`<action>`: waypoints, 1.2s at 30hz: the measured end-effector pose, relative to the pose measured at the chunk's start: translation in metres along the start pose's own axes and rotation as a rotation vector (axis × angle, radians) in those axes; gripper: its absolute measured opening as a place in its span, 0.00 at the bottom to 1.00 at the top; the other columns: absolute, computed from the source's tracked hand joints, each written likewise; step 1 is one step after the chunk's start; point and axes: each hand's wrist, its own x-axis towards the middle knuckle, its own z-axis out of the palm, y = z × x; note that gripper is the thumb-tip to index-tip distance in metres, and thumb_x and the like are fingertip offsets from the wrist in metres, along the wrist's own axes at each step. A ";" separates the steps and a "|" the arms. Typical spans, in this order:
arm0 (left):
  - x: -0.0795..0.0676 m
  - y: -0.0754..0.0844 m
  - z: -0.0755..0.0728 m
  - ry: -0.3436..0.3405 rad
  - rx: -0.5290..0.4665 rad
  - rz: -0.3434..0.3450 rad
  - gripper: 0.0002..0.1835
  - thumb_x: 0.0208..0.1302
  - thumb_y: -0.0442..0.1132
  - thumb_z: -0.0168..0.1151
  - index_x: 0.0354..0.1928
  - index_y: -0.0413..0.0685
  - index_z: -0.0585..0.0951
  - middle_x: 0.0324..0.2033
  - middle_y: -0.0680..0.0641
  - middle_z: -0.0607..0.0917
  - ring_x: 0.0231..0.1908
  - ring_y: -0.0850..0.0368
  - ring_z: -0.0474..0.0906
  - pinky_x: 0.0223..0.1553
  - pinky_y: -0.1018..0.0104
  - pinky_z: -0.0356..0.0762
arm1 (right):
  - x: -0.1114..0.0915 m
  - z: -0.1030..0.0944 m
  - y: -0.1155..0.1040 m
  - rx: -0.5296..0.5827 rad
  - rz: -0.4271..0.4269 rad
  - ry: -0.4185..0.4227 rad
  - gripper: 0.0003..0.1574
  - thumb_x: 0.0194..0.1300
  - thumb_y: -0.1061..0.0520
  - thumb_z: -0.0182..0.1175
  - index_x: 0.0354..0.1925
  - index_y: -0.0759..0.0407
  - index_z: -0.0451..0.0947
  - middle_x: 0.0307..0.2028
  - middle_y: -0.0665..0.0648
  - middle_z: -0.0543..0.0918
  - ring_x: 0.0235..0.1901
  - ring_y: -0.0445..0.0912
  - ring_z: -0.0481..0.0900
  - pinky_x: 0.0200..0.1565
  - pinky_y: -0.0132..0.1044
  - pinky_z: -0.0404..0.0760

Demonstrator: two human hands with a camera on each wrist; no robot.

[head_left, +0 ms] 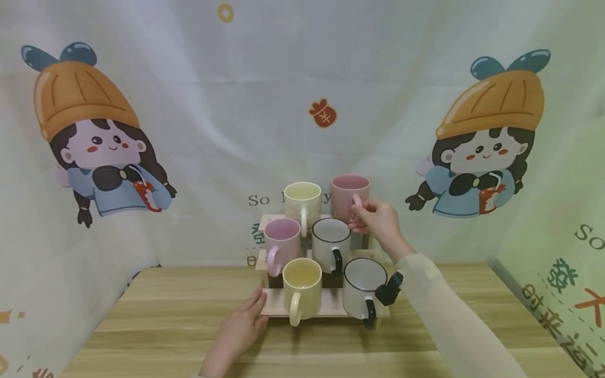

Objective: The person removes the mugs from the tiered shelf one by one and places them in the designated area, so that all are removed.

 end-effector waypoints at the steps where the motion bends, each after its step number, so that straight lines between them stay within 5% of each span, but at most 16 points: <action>1: 0.000 0.000 0.000 0.000 0.000 -0.001 0.29 0.64 0.42 0.60 0.66 0.42 0.70 0.68 0.43 0.67 0.58 0.37 0.74 0.57 0.40 0.73 | 0.000 0.000 0.001 -0.004 -0.005 0.003 0.19 0.69 0.54 0.57 0.43 0.73 0.75 0.37 0.69 0.82 0.26 0.44 0.86 0.32 0.34 0.87; 12: -0.001 0.000 0.000 0.008 -0.021 0.004 0.28 0.64 0.40 0.60 0.66 0.42 0.70 0.68 0.43 0.67 0.57 0.36 0.74 0.55 0.40 0.74 | -0.003 -0.005 0.007 -0.038 -0.051 0.021 0.22 0.69 0.51 0.57 0.42 0.72 0.76 0.36 0.67 0.83 0.26 0.42 0.86 0.33 0.34 0.87; 21: 0.000 -0.002 -0.002 0.081 0.014 0.076 0.24 0.62 0.33 0.60 0.62 0.40 0.74 0.64 0.41 0.73 0.54 0.37 0.77 0.53 0.45 0.77 | -0.005 -0.013 0.008 -0.102 -0.065 0.038 0.22 0.69 0.48 0.56 0.43 0.68 0.78 0.36 0.64 0.83 0.28 0.42 0.86 0.34 0.33 0.87; 36: 0.001 -0.002 -0.001 0.090 -0.007 0.066 0.23 0.61 0.34 0.61 0.60 0.40 0.76 0.63 0.42 0.74 0.56 0.38 0.76 0.55 0.45 0.76 | -0.008 -0.035 0.005 -0.085 -0.121 0.100 0.23 0.68 0.48 0.57 0.44 0.70 0.78 0.35 0.68 0.84 0.25 0.40 0.85 0.33 0.32 0.87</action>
